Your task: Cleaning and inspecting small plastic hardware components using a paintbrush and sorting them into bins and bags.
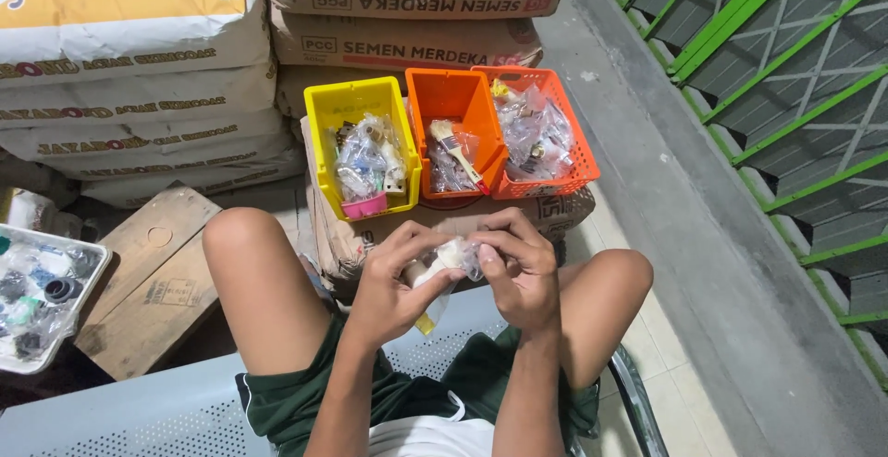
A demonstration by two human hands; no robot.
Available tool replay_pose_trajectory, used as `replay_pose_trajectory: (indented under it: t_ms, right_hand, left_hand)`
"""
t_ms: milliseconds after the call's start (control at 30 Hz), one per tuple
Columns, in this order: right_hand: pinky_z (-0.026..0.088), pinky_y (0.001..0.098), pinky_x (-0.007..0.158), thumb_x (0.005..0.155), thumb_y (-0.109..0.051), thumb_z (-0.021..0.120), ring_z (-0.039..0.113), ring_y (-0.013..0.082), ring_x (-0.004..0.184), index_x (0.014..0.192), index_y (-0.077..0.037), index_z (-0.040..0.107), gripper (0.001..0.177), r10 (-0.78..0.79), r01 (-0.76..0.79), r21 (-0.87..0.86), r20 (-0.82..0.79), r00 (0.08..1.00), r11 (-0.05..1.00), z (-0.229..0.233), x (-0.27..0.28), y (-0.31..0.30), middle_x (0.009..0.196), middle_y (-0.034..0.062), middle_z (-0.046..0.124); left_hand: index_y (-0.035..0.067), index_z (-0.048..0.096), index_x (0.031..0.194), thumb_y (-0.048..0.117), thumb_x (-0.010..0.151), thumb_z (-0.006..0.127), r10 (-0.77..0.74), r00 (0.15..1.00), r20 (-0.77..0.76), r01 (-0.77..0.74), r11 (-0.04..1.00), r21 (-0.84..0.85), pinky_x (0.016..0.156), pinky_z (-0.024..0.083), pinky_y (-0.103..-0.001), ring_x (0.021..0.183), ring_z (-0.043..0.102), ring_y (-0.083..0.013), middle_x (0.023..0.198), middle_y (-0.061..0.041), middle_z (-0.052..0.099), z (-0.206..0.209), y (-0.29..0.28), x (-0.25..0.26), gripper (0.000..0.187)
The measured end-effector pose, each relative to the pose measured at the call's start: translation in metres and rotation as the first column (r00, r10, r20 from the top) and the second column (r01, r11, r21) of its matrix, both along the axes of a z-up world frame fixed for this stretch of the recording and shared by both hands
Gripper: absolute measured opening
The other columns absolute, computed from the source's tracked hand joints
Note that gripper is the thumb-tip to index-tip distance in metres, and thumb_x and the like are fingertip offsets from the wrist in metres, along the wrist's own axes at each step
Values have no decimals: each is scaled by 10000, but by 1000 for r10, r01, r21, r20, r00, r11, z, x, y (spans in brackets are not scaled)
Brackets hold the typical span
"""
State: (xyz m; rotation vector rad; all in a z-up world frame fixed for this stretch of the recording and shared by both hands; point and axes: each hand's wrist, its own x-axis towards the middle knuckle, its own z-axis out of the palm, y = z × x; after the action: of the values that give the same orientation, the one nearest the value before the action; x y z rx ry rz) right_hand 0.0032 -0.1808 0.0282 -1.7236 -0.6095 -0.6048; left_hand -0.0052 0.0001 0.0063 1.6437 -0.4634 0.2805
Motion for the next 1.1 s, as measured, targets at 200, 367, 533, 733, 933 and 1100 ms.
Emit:
replay_pose_trajectory:
  t_ms: [200,367,533,733,933,1100]
  right_hand:
    - [506,283,558,932,-21,643,549,110,636,870,8,778,151,77,-73,30,-172,982,997,-3,-4,-8,740,108,648]
    - [550,276,581,907,-19,726,609,115,680,918,18,705,44,22,-3,136,-134,991,991,-9,-5,-6,768,114,672]
    - [544,317,620,984,-185,657,649,170,713,925,9,761,228,43,-42,16,-44,998,999,-1,2,-2,832,129,725]
    - [539,341,654,983,-131,625,656,204,743,960,-1,780,203,84,-88,-55,-66,994,995,-14,39,-8,865,138,739]
    - [536,381,714,931,-91,693,666,235,817,1000,-17,782,135,187,-214,-155,-168,968,964,-18,120,-47,897,169,733]
    - [547,336,798,914,-77,771,614,154,844,1141,-7,656,263,38,-24,52,-294,955,998,-10,173,-46,887,124,693]
  left_hand:
    - [89,791,1113,172,806,826,-66,998,-15,66,997,38,647,528,-410,788,667,-295,906,-160,721,17,-5,-3,319]
    - [86,795,1120,199,813,827,-38,998,-50,40,998,48,678,544,-413,816,678,-300,916,-159,732,14,-8,-2,329]
    - [49,785,1120,211,818,828,12,997,-70,-11,1000,23,705,565,-444,839,697,-326,926,-179,736,-2,-6,8,346]
    - [28,780,1103,199,812,839,16,998,-62,-13,999,41,727,578,-467,848,712,-356,933,-179,730,-13,-10,40,343]
    - [36,749,1113,213,850,808,-66,994,92,49,984,173,733,564,-504,827,693,-374,920,-175,697,-27,-19,114,323]
    - [-11,704,1123,176,868,789,-101,956,274,51,982,184,745,551,-568,851,675,-456,950,-230,657,-14,-31,191,327]
